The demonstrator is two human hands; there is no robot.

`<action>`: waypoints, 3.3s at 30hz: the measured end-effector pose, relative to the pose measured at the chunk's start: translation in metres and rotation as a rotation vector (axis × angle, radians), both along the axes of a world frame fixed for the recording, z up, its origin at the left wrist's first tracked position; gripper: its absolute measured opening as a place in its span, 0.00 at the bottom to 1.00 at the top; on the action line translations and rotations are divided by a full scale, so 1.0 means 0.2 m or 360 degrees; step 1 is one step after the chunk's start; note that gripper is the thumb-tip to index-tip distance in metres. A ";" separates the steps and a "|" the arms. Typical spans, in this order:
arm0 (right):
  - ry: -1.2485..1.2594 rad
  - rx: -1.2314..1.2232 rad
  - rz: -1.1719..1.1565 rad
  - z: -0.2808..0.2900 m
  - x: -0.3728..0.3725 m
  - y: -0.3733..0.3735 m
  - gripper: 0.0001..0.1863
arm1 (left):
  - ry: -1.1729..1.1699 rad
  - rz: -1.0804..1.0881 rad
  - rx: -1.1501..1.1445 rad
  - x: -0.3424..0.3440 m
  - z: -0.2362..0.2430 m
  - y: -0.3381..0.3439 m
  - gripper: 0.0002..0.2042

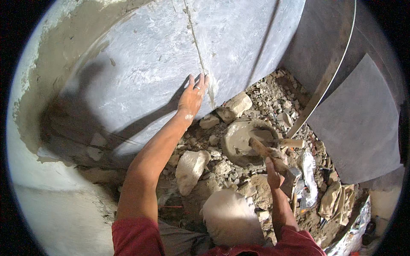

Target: The person applies wet mortar to a wall and around the edges of a tile using a trowel while sitting on the floor. They also use a hammer and a small stone piece to tap the edge of the tile and adjust its positioning.

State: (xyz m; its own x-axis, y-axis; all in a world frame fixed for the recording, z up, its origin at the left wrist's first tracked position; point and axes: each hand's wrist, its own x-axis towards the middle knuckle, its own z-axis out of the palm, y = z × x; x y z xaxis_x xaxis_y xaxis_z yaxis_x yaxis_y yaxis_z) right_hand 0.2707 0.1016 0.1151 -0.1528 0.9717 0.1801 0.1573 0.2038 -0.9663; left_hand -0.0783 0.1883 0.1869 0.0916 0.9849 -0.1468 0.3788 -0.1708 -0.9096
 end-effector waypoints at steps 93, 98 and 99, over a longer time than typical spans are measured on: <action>-0.1211 0.0173 -0.0162 -0.36 1.30 -0.56 0.22 | -0.6227 0.1535 0.2808 0.08 -1.40 0.22 0.13; -0.0609 -0.0109 -0.0434 -0.01 0.82 -0.49 0.17 | -0.6101 0.1491 0.2928 0.12 -1.34 0.29 0.20; -0.0612 -0.0103 -0.0429 -0.02 0.81 -0.50 0.17 | -0.6075 0.1452 0.3037 0.11 -1.33 0.30 0.22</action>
